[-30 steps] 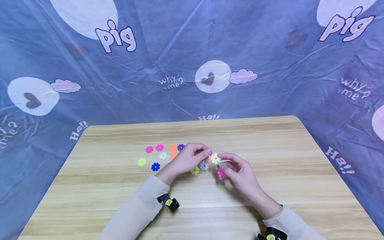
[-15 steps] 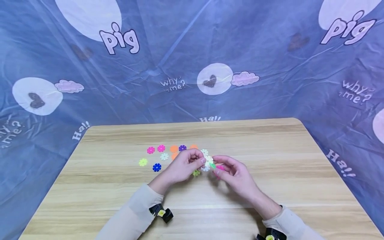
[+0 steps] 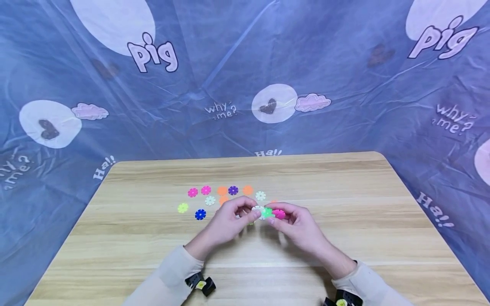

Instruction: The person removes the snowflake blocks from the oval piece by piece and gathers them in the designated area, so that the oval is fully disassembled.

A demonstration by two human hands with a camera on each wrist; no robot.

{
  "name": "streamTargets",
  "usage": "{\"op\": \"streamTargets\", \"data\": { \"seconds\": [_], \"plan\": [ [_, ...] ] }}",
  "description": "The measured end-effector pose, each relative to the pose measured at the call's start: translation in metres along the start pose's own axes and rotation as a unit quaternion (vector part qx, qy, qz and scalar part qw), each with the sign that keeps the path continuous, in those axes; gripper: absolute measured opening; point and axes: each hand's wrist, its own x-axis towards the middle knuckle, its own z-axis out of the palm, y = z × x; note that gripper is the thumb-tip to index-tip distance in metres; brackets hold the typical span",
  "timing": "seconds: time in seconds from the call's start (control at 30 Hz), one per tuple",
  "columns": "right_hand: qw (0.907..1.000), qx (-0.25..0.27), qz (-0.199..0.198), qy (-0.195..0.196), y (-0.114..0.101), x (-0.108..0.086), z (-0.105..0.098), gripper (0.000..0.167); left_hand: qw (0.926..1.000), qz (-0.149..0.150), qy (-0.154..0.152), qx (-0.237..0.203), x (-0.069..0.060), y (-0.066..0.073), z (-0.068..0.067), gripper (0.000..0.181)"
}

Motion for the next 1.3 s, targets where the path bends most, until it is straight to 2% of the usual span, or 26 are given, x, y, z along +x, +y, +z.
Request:
{"op": "streamTargets", "data": {
  "seconds": [0.13, 0.33, 0.53, 0.7, 0.8, 0.9, 0.97, 1.03, 1.1, 1.2, 1.23, 1.3],
  "plan": [
    [0.9998, 0.001, -0.02, -0.006, -0.001, 0.001, 0.003, 0.039, 0.9992, 0.028, 0.027, 0.009, -0.003, 0.001, 0.001, 0.017],
    [0.9989, -0.003, -0.044, -0.014, -0.003, 0.004, 0.007, 0.035, 0.9915, 0.104, 0.073, 0.029, -0.005, -0.002, 0.002, 0.009],
    [0.9984, -0.009, -0.052, -0.022, -0.003, 0.006, 0.011, 0.033, 0.9735, 0.191, 0.103, 0.071, -0.008, -0.003, 0.003, 0.004],
    [0.9985, 0.005, -0.047, -0.029, -0.003, 0.007, 0.014, 0.033, 0.9607, 0.215, 0.118, 0.13, -0.009, -0.002, 0.004, 0.006],
    [0.9986, 0.006, -0.041, -0.033, -0.003, 0.007, 0.015, 0.033, 0.9548, 0.216, 0.119, 0.166, -0.01, -0.003, 0.004, 0.006],
    [0.9985, 0.005, -0.039, -0.037, -0.003, 0.007, 0.016, 0.033, 0.9524, 0.208, 0.113, 0.192, -0.012, -0.004, 0.003, 0.006],
    [0.9985, 0.006, -0.038, -0.039, -0.002, 0.006, 0.016, 0.034, 0.9549, 0.2, 0.102, 0.195, -0.013, -0.005, 0.002, 0.006],
    [0.9986, 0.007, -0.037, -0.038, -0.002, 0.006, 0.015, 0.035, 0.9604, 0.185, 0.089, 0.188, -0.014, -0.005, 0.0, 0.006],
    [0.9987, 0.007, -0.033, -0.037, -0.001, 0.005, 0.014, 0.036, 0.9677, 0.164, 0.079, 0.175, -0.017, -0.005, -0.004, 0.006],
    [0.999, -0.001, -0.031, -0.031, 0.0, 0.003, 0.013, 0.038, 0.9771, 0.108, 0.064, 0.172, -0.022, -0.005, -0.013, 0.008],
    [0.9991, -0.004, -0.031, -0.029, 0.0, 0.003, 0.012, 0.038, 0.9789, 0.086, 0.057, 0.176, -0.023, -0.005, -0.017, 0.009],
    [0.9992, -0.01, -0.031, -0.022, 0.002, 0.002, 0.011, 0.038, 0.9778, 0.045, 0.04, 0.201, -0.026, -0.007, -0.023, 0.011]
  ]
}}
